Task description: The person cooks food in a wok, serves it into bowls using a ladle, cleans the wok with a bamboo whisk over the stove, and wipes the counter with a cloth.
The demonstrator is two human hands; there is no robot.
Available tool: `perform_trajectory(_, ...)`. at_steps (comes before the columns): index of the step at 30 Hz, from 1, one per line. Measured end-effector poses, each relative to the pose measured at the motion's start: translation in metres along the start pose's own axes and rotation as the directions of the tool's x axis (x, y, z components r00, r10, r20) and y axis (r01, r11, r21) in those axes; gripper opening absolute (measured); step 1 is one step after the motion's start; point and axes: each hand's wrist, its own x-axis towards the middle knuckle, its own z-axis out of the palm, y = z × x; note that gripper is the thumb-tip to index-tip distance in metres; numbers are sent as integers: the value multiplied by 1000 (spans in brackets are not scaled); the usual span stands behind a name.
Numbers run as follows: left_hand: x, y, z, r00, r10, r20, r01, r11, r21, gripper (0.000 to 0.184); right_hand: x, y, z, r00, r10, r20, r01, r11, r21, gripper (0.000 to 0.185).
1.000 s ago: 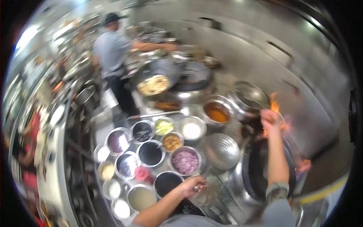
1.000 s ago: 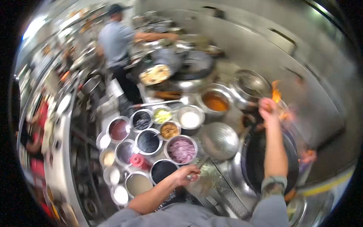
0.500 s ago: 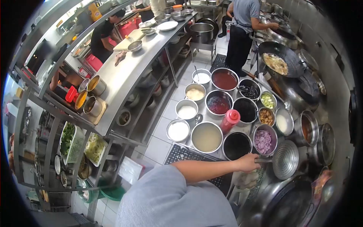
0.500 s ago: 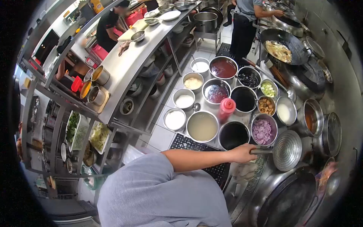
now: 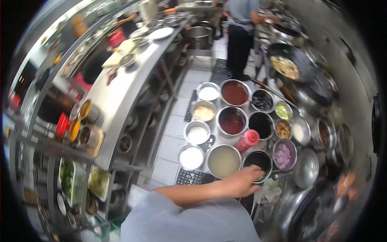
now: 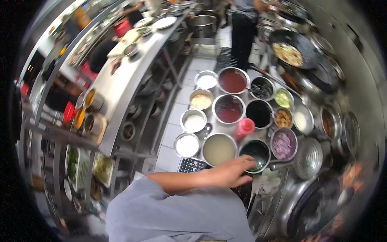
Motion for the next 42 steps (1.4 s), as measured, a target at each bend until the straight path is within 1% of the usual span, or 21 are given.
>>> perform_trajectory(3, -4, -10, -20, 998, 8, -64, -1, 994, 108, 51, 51, -2, 28, 992, -99, -76, 123, 893, 433, 64)
perform_trajectory(6, 4, 3, -40, 998, -54, -12, 55, 994, 98, 50, 109, -59, 58, 996, -77, 50, 26, 755, 656, 65)
perform_trajectory(9, 2, -5, -38, 995, -79, -60, 85, 991, 107, 49, 188, -105, 99, 990, -117, 76, 56, 832, 553, 60)
perform_trajectory(10, 3, -1, -38, 993, -75, -87, 85, 989, 123, 42, 220, -123, 114, 977, -146, 153, 53, 869, 493, 49)
perform_trajectory(11, 4, 2, -37, 988, -83, -129, 102, 984, 146, 36, 246, -136, 135, 982, -166, 91, 117, 910, 398, 37)
perform_trajectory(12, 3, 6, -36, 985, -112, -134, 132, 980, 151, 39, 287, -132, 159, 979, -205, -10, 198, 927, 319, 35)
perform_trajectory(13, 1, 10, -36, 979, -145, -144, 167, 973, 158, 43, 327, -122, 177, 968, -239, -80, 247, 962, 120, 31)
perform_trajectory(15, -3, 14, -34, 968, -189, -168, 221, 956, 195, 47, 353, -129, 205, 973, -194, -128, 205, 976, 76, 25)
perform_trajectory(17, -13, 13, -31, 957, -218, -191, 261, 935, 241, 46, 369, -143, 203, 996, -65, 55, 51, 971, 234, 10)
perform_trajectory(18, -18, 7, -29, 950, -239, -201, 281, 935, 216, 45, 383, -142, 201, 981, -25, 195, -104, 775, 624, 4)
perform_trajectory(19, -25, -1, -28, 941, -264, -214, 304, 934, 186, 45, 395, -140, 194, 941, -53, 335, -283, 424, 860, 4)
perform_trajectory(20, -31, -4, -26, 929, -291, -227, 330, 931, 156, 44, 403, -136, 183, 885, -208, 416, -366, 240, 899, 10)
perform_trajectory(21, -35, -2, -26, 919, -329, -217, 366, 917, 160, 45, 398, -142, 176, 886, -214, 412, -443, -124, 888, 10)
perform_trajectory(23, -38, 0, -27, 902, -387, -194, 420, 891, 175, 45, 376, -150, 154, 873, -284, 398, -476, -314, 821, 9)
perform_trajectory(26, -43, -13, -27, 944, -272, -185, 315, 912, 264, 43, 342, -149, 124, 814, -439, 380, -565, -446, 694, 7)
perform_trajectory(32, -56, -7, -48, 988, -90, -124, 124, 946, 300, 45, 224, -144, 65, 836, -465, 292, -518, -493, 699, 9)
perform_trajectory(34, -70, -12, -55, 985, -110, -135, 145, 948, 285, 45, 188, -128, 50, 838, -483, 252, -490, -464, 738, 9)
perform_trajectory(36, -88, -12, -67, 977, -184, -110, 207, 943, 260, 43, 149, -108, 37, 876, -419, 238, -422, -427, 800, 10)
perform_trajectory(39, -120, -50, -74, 988, -99, -119, 127, 957, 260, 42, 98, -82, 18, 904, -320, 284, -399, -388, 831, 13)
perform_trajectory(41, -136, -58, -76, 984, -161, -72, 174, 951, 256, 43, 65, -62, 11, 922, -209, 325, -383, -379, 843, 12)
perform_trajectory(42, -140, -59, -75, 981, -189, -40, 193, 953, 234, 44, 45, -50, 18, 963, -178, 202, -249, -299, 921, 4)
